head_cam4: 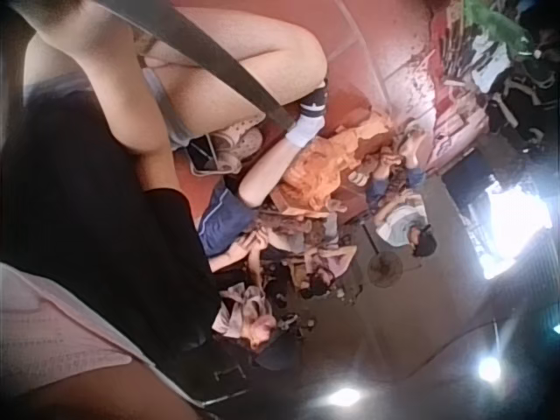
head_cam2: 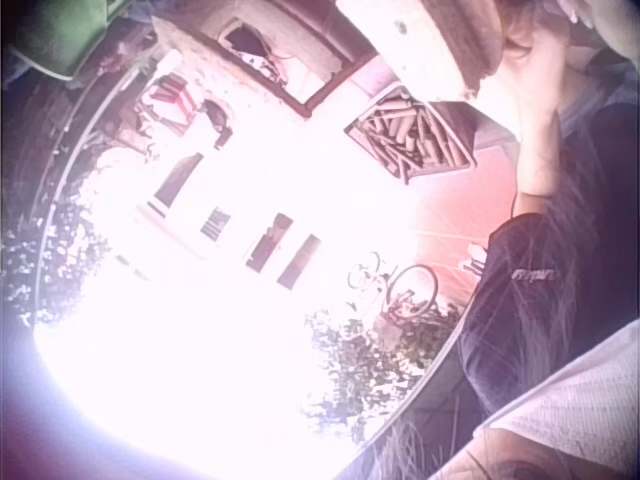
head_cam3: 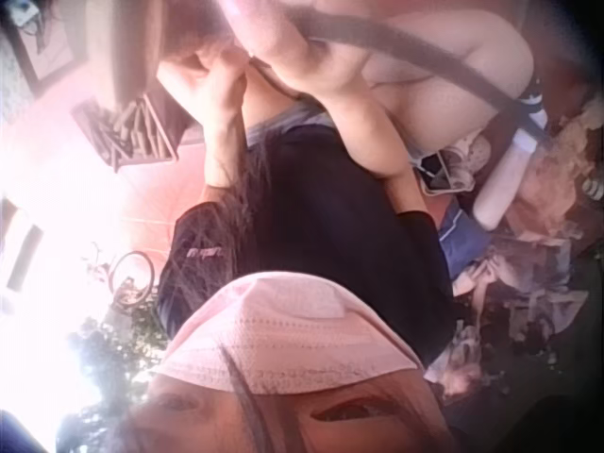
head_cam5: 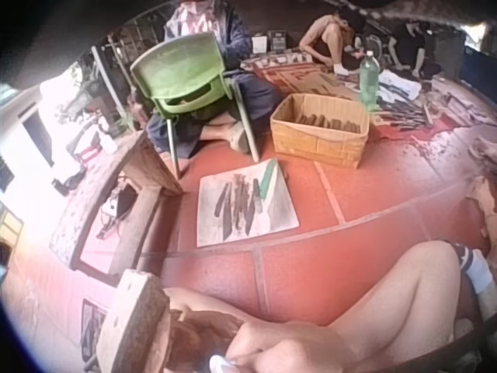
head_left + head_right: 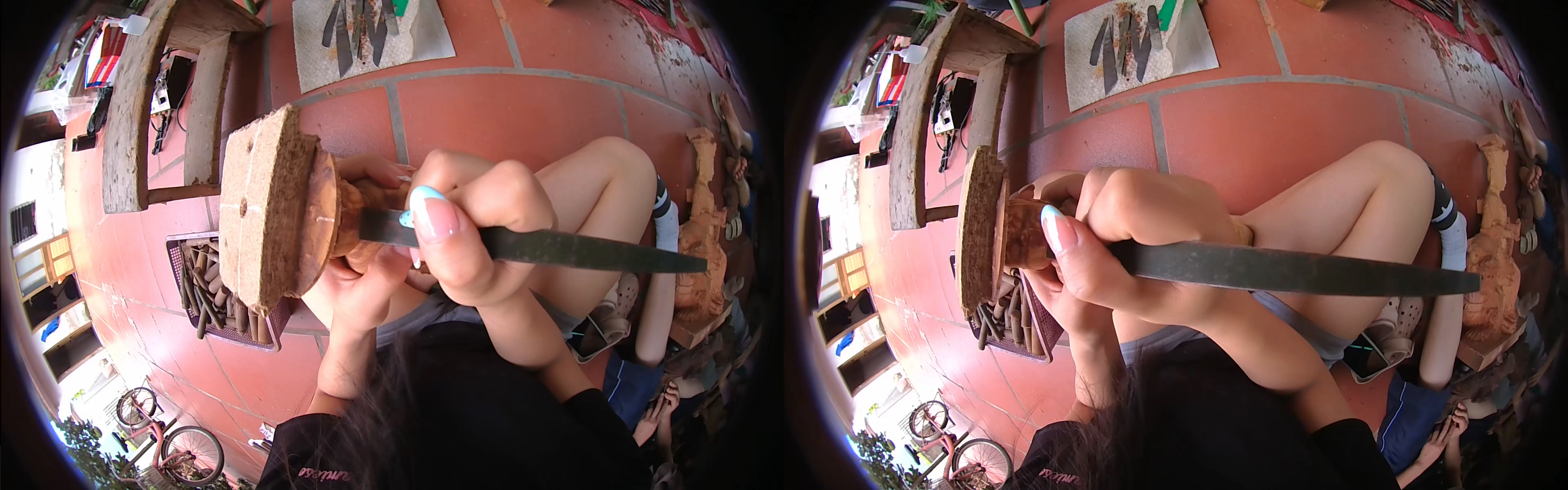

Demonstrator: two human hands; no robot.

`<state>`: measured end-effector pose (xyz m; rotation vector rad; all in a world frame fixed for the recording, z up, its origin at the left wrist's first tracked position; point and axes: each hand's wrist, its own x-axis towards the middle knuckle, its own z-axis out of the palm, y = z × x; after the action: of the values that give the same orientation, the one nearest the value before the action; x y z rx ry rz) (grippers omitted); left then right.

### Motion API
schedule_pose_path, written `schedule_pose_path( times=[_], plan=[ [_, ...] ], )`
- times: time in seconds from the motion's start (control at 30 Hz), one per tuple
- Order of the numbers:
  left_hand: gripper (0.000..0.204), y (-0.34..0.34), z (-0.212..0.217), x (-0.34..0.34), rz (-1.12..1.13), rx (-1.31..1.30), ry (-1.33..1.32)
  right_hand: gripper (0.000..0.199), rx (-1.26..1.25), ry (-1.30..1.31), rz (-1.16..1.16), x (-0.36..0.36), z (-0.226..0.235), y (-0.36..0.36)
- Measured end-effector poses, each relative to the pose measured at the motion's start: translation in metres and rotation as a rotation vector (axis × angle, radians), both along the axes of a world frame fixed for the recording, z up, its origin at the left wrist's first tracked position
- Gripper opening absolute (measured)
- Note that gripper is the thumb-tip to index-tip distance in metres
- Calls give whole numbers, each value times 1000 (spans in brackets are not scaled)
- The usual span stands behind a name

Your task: The person sits on the floor and carves a wooden figurine using a chisel. They hold the wood in their left hand and use the chisel in their right hand to shape the piece, rotating it to access different sides.

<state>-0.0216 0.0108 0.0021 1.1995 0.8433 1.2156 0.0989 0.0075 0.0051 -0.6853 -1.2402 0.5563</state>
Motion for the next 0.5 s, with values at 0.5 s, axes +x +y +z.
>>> schedule_pose_path(
  times=[0.5],
  plan=[
    [53,0,3,5,26,-45,-39,19,-58,98,36,-1,4,-3]
  ],
)
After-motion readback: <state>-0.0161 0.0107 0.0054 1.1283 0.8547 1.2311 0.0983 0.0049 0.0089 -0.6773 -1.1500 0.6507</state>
